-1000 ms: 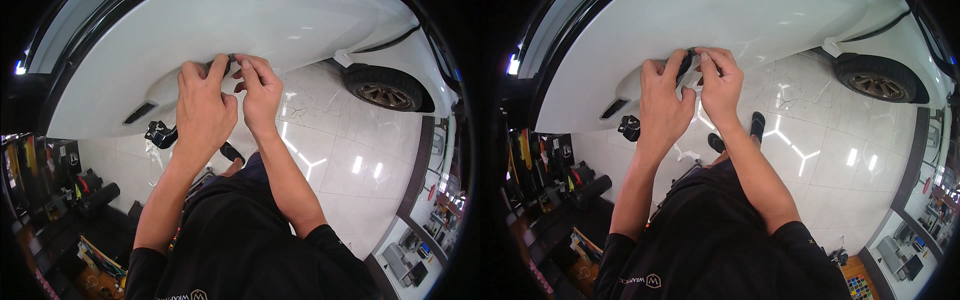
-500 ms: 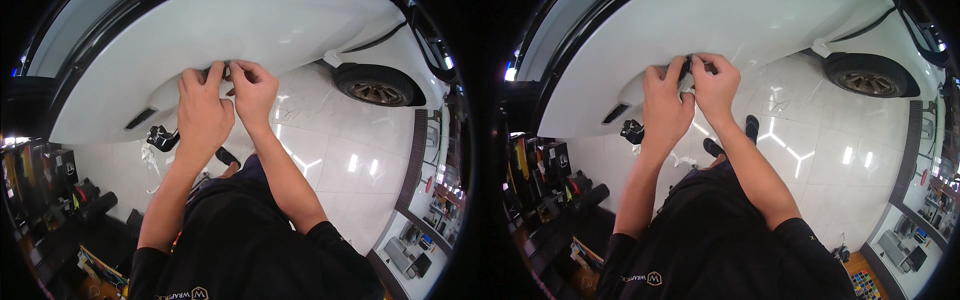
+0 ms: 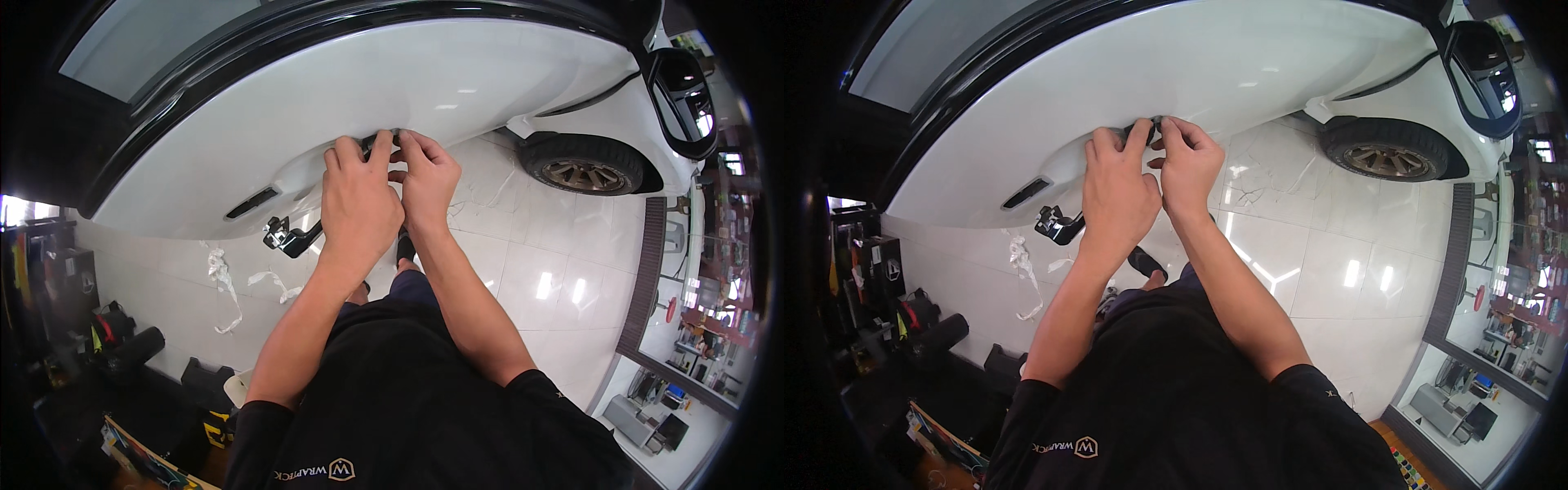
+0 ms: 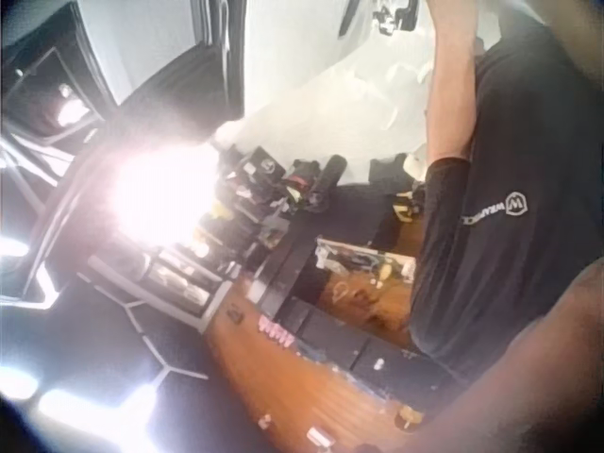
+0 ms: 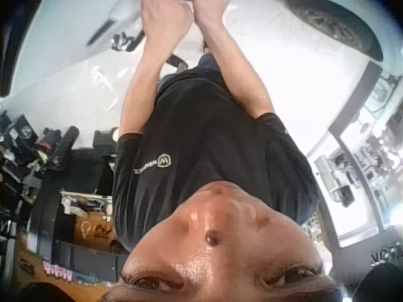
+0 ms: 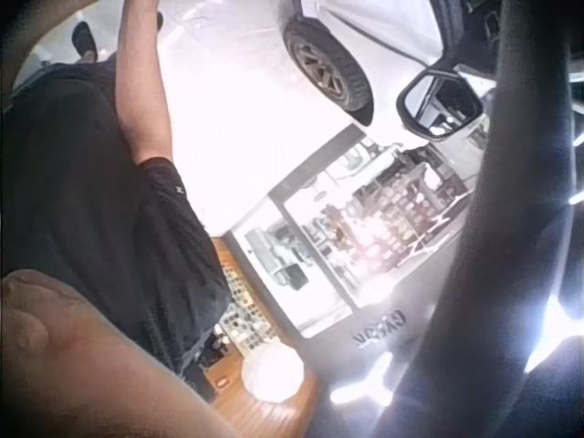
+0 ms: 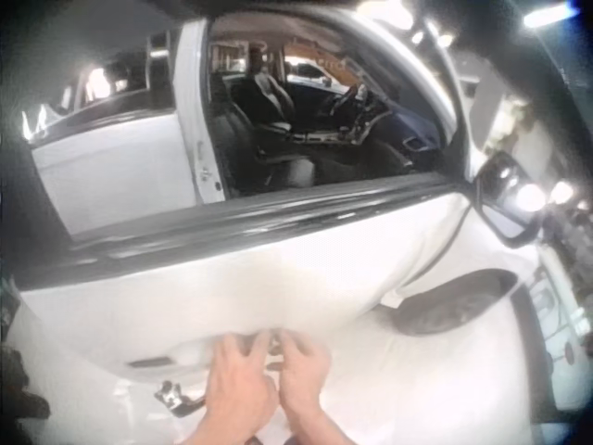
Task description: The person removes a car door handle, cleans the mounting area, and reinstalls the handle using a screwdriver. The person repeatedly aligns and secures the handle to the door panel.
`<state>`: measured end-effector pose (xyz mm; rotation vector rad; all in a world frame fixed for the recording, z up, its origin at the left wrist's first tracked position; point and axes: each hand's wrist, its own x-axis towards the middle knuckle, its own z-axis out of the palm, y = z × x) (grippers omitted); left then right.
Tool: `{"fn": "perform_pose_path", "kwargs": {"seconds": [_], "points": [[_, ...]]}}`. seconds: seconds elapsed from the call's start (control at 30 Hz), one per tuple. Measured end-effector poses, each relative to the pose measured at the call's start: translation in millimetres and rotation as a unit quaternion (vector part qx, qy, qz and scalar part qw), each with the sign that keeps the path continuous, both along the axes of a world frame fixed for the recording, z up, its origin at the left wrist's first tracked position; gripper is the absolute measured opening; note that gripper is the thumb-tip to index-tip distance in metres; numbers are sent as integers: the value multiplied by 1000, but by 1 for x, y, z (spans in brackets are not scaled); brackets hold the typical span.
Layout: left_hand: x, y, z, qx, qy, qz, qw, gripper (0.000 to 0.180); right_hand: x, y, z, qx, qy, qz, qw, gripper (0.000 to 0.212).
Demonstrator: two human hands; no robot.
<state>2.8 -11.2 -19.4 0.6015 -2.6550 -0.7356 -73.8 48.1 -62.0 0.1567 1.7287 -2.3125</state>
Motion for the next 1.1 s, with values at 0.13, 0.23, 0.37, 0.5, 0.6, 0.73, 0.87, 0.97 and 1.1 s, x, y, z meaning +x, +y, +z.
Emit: {"fn": "perform_pose_path", "kwargs": {"seconds": [0.13,0.23,0.37,0.5,0.6,0.73,0.87,0.97,1.1], "points": [[0,-1,1,10,-3,0,1000,66,-1,1,-7,11,52,5,999,22],[1,-2,-1,8,-3,-6,1000,66,-3,2,-13,18,92,17,995,20],[0,-2,0,9,0,-6,1000,66,-5,2,-17,6,105,23,994,19],[1,-3,0,-15,-4,-9,1000,64,-5,2,-16,8,110,25,994,17],[0,-2,2,-6,-7,-6,1000,65,-9,3,-17,40,147,35,988,16],[-1,-2,1,-32,-10,-10,999,63,-20,9,-20,99,207,62,971,16],[-1,-3,2,-21,-6,-5,1000,63,-17,11,0,85,120,93,985,17],[-1,-1,3,2,1,3,1000,65,-18,12,9,91,85,101,987,19],[-1,-1,4,0,2,1,1000,65,-21,14,8,98,110,115,982,20]]}}
